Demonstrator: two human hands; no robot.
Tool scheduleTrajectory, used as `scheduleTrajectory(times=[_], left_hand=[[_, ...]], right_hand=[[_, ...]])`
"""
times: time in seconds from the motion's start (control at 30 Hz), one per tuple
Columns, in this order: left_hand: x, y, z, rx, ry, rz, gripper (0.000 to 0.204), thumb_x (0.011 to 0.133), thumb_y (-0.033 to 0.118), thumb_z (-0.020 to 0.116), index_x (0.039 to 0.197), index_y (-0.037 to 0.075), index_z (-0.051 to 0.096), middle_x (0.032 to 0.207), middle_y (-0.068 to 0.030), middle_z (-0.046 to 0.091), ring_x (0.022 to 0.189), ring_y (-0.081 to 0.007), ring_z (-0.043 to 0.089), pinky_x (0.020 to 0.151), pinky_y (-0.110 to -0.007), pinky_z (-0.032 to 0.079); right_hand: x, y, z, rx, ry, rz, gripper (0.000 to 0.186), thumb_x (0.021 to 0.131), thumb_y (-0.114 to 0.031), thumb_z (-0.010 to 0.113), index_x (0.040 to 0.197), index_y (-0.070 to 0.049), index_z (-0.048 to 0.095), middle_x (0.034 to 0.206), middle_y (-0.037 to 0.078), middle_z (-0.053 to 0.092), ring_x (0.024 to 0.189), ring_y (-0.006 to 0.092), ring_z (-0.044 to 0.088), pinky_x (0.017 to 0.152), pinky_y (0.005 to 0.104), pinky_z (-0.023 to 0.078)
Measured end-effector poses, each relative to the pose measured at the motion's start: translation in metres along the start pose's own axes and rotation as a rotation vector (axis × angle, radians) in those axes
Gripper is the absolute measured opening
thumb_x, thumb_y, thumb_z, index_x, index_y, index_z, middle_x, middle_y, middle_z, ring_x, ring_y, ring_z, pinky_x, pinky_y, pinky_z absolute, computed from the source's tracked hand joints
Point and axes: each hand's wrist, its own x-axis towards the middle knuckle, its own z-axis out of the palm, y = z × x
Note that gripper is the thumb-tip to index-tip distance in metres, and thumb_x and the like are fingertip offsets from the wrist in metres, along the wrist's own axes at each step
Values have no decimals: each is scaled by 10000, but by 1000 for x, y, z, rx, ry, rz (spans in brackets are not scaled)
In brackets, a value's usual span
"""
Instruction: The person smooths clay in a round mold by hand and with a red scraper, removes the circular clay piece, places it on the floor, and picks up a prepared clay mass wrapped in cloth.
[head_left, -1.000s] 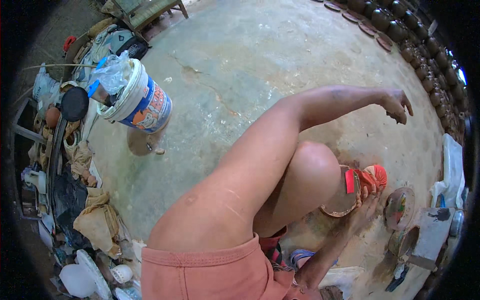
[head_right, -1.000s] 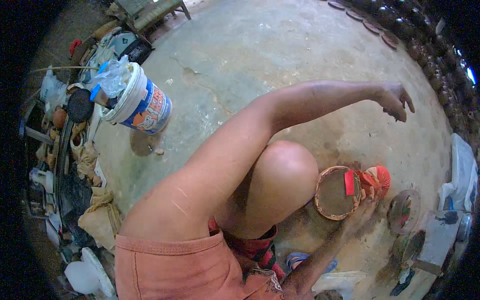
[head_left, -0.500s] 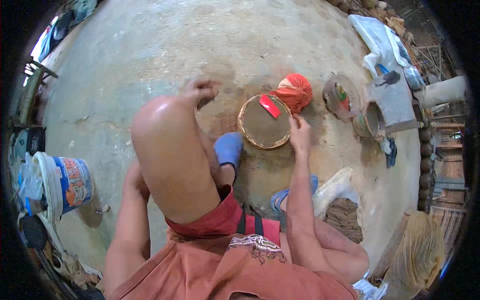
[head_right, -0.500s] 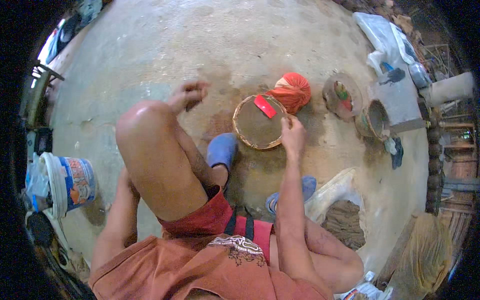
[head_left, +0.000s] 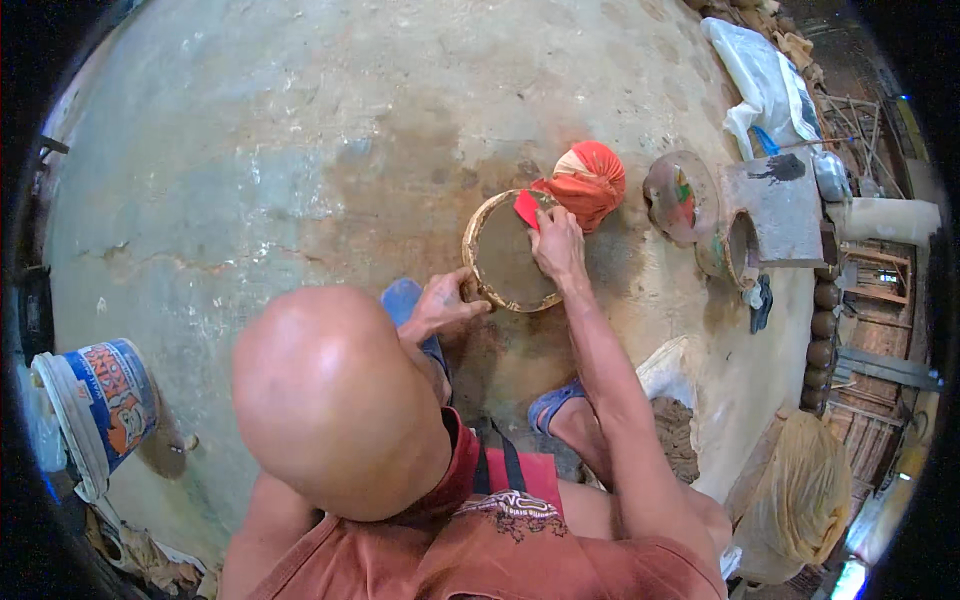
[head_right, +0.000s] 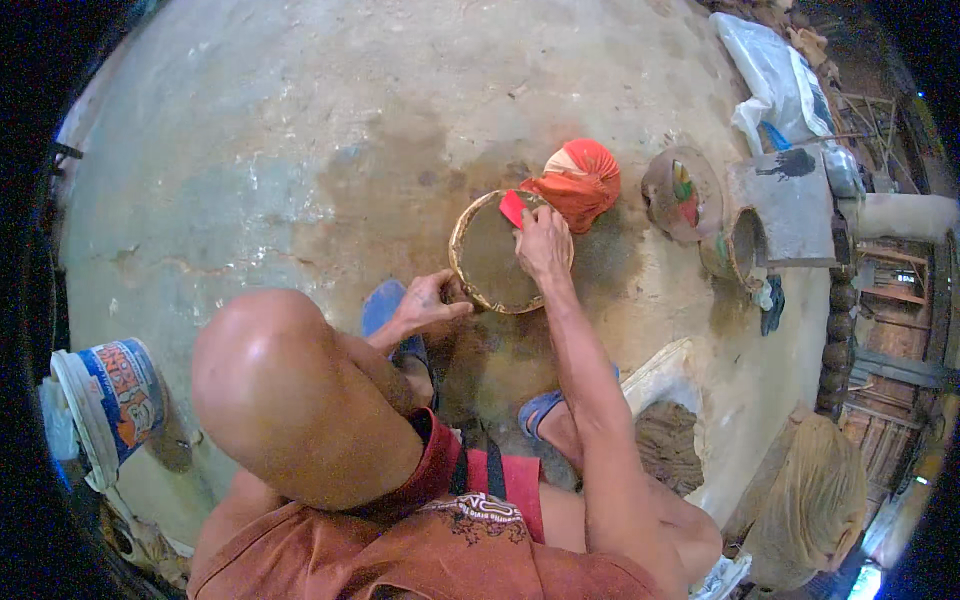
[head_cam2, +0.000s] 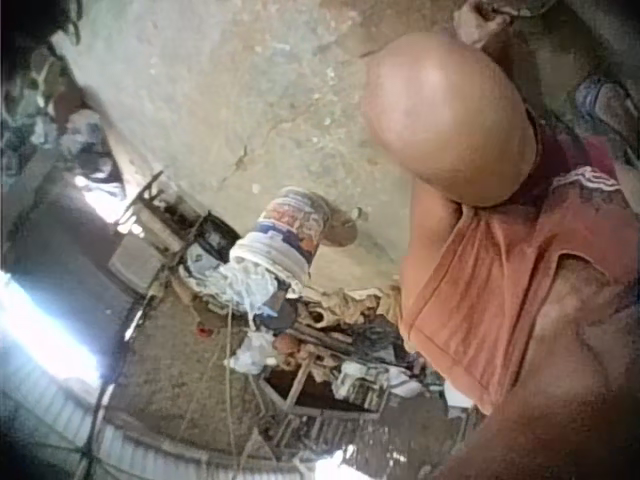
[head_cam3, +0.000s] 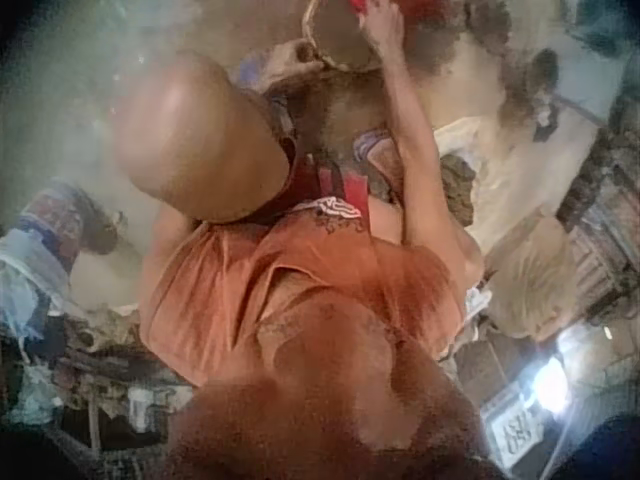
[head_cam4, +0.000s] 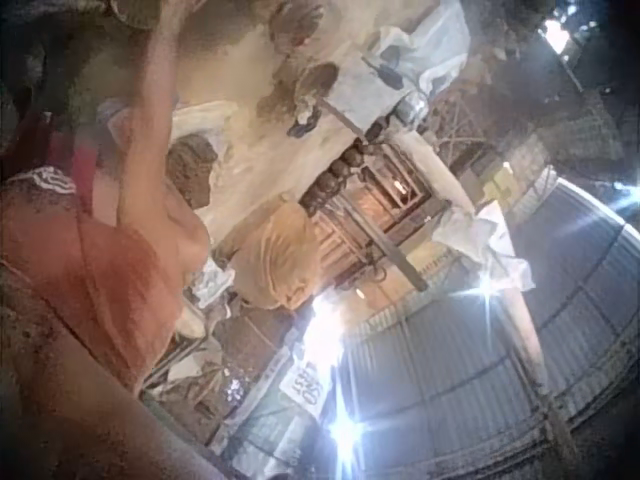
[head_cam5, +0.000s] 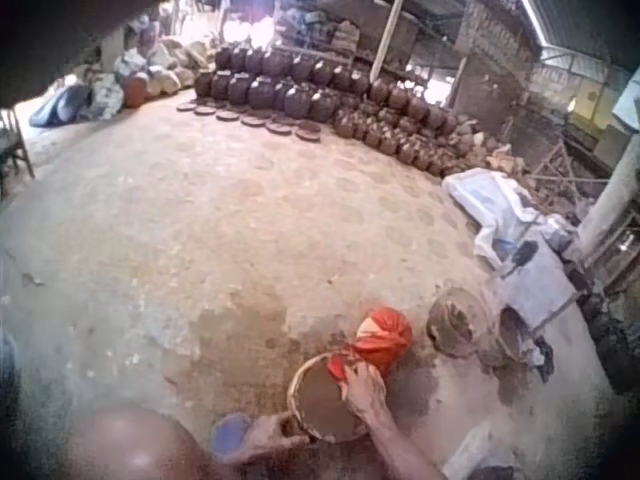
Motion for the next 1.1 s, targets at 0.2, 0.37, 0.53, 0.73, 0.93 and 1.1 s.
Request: scheduleTrajectory(times=[0.2, 0.37, 0.53, 0.73, 0.93, 1.1], left_hand=[[-2, 1, 17, 120, 78, 16, 494, 772, 263, 843, 1056, 26, 515, 875, -234, 660, 842, -440, 658, 749, -515, 514], [-3, 3, 10, 67, 199, -33, 562, 755, 221, 862, 1126, 50, 475, 887, -212, 650, 848, -416, 667, 740, -491, 521], [-3, 3, 16, -94, 462, 50, 724, 739, 152, 872, 1333, 56, 468, 942, -152, 648, 836, -334, 674, 742, -433, 545], [-6, -1, 12, -37, 585, 61, 944, 747, 106, 847, 1556, 105, 361, 996, -119, 636, 888, -272, 656, 778, -401, 548], [-2, -7, 15, -5, 492, 73, 986, 762, 105, 849, 1596, 111, 324, 1055, -112, 667, 889, -258, 682, 820, -398, 567], [1, -2, 18, 113, 350, 159, 1084, 753, 143, 841, 1649, 87, 233, 1041, -163, 661, 950, -323, 685, 824, -434, 573]], right_hand=[[9, 21, 5, -73, 78, -57, 306, 873, -129, 687, 1167, -50, 712, 1077, 152, 652, 998, 351, 658, 863, 478, 560], [30, 0, 2, 17, 216, -111, 281, 860, -75, 660, 1135, -57, 719, 1064, 136, 686, 968, 332, 676, 852, 464, 570], [26, -20, 21, 183, 233, -301, 335, 795, 1, 660, 1095, -115, 752, 1103, 62, 697, 1036, 307, 653, 947, 455, 525], [-47, -16, 11, 295, 57, -645, 367, 758, -59, 691, 1117, -123, 724, 1125, 30, 683, 1138, 271, 614, 948, 440, 513], [-102, 56, -25, 140, 43, -804, 309, 790, -125, 677, 1099, -115, 699, 1132, 6, 671, 1113, 252, 624, 969, 421, 534], [-77, 91, -38, 47, 159, -525, 273, 779, -81, 695, 1047, -94, 742, 1106, 30, 691, 1072, 251, 634, 932, 404, 549]])
